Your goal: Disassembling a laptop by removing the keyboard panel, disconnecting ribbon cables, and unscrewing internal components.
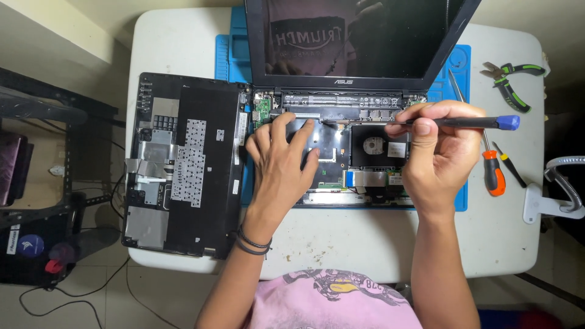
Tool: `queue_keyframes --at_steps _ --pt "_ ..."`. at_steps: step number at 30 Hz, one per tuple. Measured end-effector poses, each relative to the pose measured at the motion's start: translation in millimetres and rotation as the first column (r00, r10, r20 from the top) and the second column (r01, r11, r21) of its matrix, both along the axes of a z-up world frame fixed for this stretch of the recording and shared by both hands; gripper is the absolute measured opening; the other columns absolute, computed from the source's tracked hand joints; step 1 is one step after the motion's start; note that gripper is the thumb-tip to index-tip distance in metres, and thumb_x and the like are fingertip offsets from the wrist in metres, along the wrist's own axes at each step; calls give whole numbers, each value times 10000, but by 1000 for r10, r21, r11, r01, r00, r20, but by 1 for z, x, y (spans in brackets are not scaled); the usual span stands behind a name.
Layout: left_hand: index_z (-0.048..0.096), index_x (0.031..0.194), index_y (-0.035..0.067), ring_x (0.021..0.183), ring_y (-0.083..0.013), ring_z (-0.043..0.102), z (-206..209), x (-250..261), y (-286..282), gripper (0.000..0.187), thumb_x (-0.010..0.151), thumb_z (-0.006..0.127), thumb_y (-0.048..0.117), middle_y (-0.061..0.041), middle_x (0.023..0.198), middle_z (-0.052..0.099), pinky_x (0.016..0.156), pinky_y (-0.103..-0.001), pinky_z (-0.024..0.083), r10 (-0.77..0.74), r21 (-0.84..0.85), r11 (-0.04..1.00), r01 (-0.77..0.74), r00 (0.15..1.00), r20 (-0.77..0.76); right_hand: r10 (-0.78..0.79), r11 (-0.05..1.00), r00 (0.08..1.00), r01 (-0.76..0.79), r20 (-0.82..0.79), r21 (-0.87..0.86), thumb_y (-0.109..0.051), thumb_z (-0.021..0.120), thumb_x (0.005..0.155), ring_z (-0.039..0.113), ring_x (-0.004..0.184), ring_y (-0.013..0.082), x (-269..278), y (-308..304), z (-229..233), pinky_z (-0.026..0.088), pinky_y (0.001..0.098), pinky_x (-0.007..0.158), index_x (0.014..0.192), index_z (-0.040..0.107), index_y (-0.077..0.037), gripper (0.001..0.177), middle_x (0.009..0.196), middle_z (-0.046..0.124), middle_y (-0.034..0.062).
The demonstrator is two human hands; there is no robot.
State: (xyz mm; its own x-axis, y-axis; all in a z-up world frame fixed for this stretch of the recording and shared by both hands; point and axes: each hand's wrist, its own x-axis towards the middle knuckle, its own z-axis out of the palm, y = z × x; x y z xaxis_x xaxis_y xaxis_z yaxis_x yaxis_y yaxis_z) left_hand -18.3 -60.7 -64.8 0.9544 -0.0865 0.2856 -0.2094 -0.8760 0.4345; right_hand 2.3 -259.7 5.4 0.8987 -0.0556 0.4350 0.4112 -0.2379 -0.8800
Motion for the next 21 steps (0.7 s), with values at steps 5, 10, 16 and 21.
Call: queue_keyframes --at_steps 5,10,16,21 --pt "676 1213 142 1127 -333 452 5 5 2 329 896 707 225 -113 1282 495 922 -513 347 -25 -53 998 25 1000 -8 95 986 995 -92 15 -143 -39 472 1139 682 790 285 18 7 19 613 334 751 1118 419 -4 67 960 613 217" --pt "654 1280 169 1060 -240 481 40 26 8 327 991 527 253 5 1220 600 850 -385 320 -79 -299 952 68 997 -24 235 895 972 -221 -12 -386 60 507 1067 652 783 192 48 17 47 526 293 765 1082 524 30 38 911 671 115" --pt "406 1569 134 1474 -207 568 100 48 5 445 1192 360 365 -150 1547 594 1346 -348 446 -325 -773 517 367 920 219 501 776 866 -452 -7 -439 -72 490 1132 711 819 203 73 18 44 533 297 769 1028 577 8 158 910 702 102" --pt "617 1355 77 1293 -227 622 106 72 -6 323 1139 484 277 -163 1300 657 1149 -338 577 -359 -665 539 517 855 374 550 752 834 -513 -34 -413 -192 536 1106 156 618 154 89 2 23 139 346 565 718 222 -91 509 660 173 -14"
